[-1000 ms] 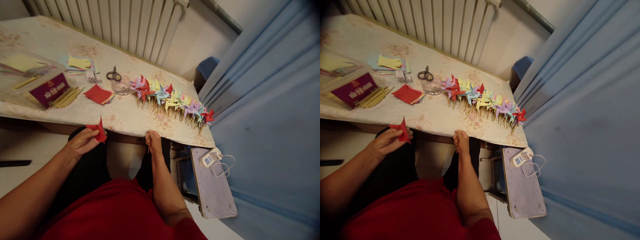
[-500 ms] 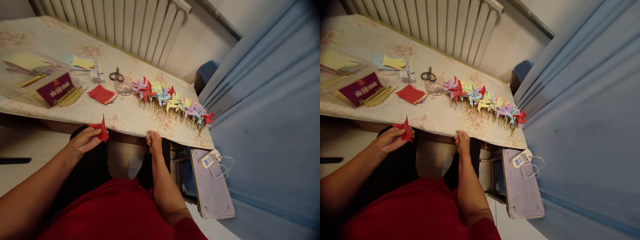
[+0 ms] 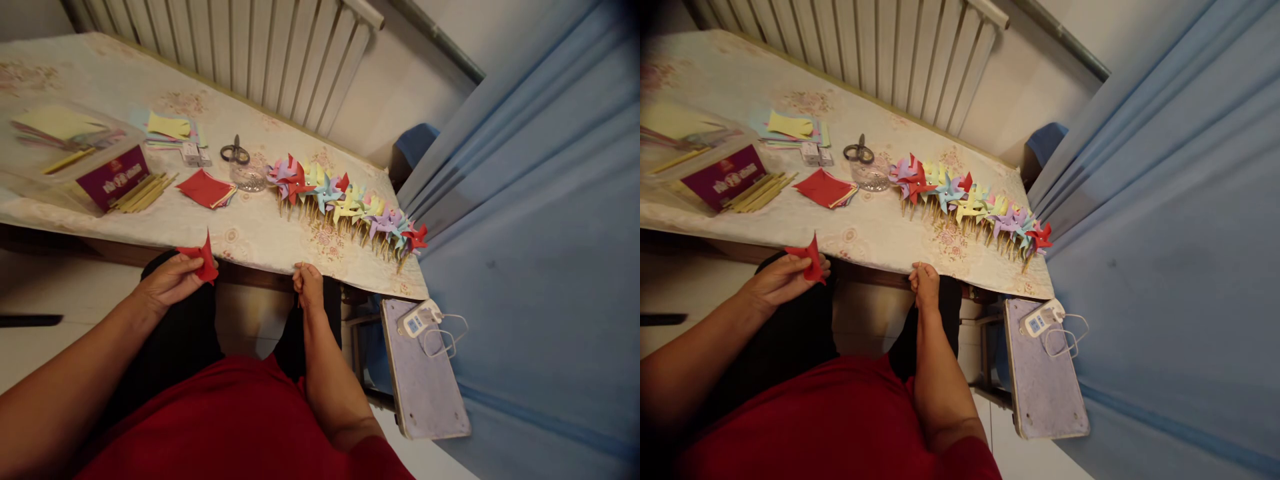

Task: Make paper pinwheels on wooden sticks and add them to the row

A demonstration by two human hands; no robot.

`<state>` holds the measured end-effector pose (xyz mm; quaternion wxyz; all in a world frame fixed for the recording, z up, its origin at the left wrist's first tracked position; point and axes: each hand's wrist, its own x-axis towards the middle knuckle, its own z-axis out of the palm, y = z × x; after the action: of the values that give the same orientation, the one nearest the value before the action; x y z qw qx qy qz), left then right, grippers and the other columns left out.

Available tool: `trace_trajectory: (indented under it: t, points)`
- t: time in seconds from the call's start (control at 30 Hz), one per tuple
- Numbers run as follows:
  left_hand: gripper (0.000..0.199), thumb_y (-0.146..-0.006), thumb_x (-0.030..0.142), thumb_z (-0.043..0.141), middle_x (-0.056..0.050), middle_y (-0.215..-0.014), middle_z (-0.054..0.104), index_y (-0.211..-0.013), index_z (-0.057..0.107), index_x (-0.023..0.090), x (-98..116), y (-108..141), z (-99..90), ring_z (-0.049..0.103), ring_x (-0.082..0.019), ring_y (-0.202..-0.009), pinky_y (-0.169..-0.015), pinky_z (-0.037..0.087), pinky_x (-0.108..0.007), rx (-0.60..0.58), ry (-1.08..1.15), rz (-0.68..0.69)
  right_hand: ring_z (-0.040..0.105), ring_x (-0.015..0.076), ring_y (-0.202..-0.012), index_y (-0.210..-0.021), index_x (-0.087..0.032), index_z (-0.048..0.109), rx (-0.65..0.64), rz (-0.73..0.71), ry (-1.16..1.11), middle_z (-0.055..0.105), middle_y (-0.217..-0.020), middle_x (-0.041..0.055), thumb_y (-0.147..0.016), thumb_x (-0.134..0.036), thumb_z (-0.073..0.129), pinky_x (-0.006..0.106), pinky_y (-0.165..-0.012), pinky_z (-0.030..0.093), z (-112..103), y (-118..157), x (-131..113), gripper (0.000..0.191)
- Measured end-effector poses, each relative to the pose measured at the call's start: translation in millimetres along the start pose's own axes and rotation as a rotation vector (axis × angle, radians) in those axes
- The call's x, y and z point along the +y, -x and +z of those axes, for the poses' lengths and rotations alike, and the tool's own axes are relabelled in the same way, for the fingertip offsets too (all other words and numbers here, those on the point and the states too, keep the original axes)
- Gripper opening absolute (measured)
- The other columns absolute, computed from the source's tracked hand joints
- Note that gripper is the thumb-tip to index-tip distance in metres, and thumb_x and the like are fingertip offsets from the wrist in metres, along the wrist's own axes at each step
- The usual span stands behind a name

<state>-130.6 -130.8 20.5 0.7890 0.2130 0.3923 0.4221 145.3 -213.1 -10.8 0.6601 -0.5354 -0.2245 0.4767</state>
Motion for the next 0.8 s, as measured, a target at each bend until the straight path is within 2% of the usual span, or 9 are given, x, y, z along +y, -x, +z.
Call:
trace_trajectory:
  t: [0.13, 0.4, 0.67, 0.8]
  points:
    - [0.017, -0.068, -0.004, 0.071, -0.006, -0.071, 0.073, -0.077, 0.07, 0.01, 0.5, 0.1, -0.1, 0.069, -0.015, -0.062, -0.068, 0.059, -0.025, -0.003, 0.012, -0.002, 0.026, 0.0032, -0.036, -0.082, -0.018, 0.06, -0.018, -0.027, -0.011, 0.053, -0.049, -0.0086, -0.078, -0.039, 0.064, 0.018, -0.037, 0.015, -1.2, 0.0, 1.6, 0.022]
    - [0.019, -0.069, -0.005, 0.068, -0.005, -0.069, 0.073, -0.078, 0.07, 0.012, 2.2, 2.8, 3.8, 0.069, -0.015, -0.061, -0.069, 0.059, -0.024, 0.004, 0.005, -0.009, 0.03, 0.0032, -0.038, -0.091, -0.017, 0.063, 0.018, -0.024, -0.018, 0.059, -0.056, -0.0072, -0.074, -0.028, 0.063, 0.017, -0.038, 0.019, -0.4, 0.4, -0.1, 0.02]
    - [0.019, -0.069, -0.005, 0.065, -0.006, -0.069, 0.074, -0.077, 0.071, 0.011, 2.2, 3.2, 4.3, 0.069, -0.015, -0.061, -0.067, 0.06, -0.023, 0.002, -0.017, -0.003, 0.039, 0.005, -0.039, -0.096, -0.017, 0.064, 0.048, -0.068, -0.002, 0.062, -0.059, -0.0067, -0.073, -0.03, 0.066, 0.019, -0.038, 0.027, -0.3, -0.7, 2.8, 0.026]
    - [0.018, -0.069, -0.005, 0.067, -0.006, -0.069, 0.074, -0.076, 0.071, 0.012, 1.6, 2.0, 3.2, 0.069, -0.015, -0.062, -0.067, 0.06, -0.023, -0.003, -0.01, -0.004, 0.038, 0.0041, -0.039, -0.098, -0.017, 0.064, 0.038, -0.082, -0.008, 0.062, -0.059, -0.007, -0.072, -0.03, 0.066, 0.018, -0.038, 0.025, -1.3, -1.1, 3.7, 0.029]
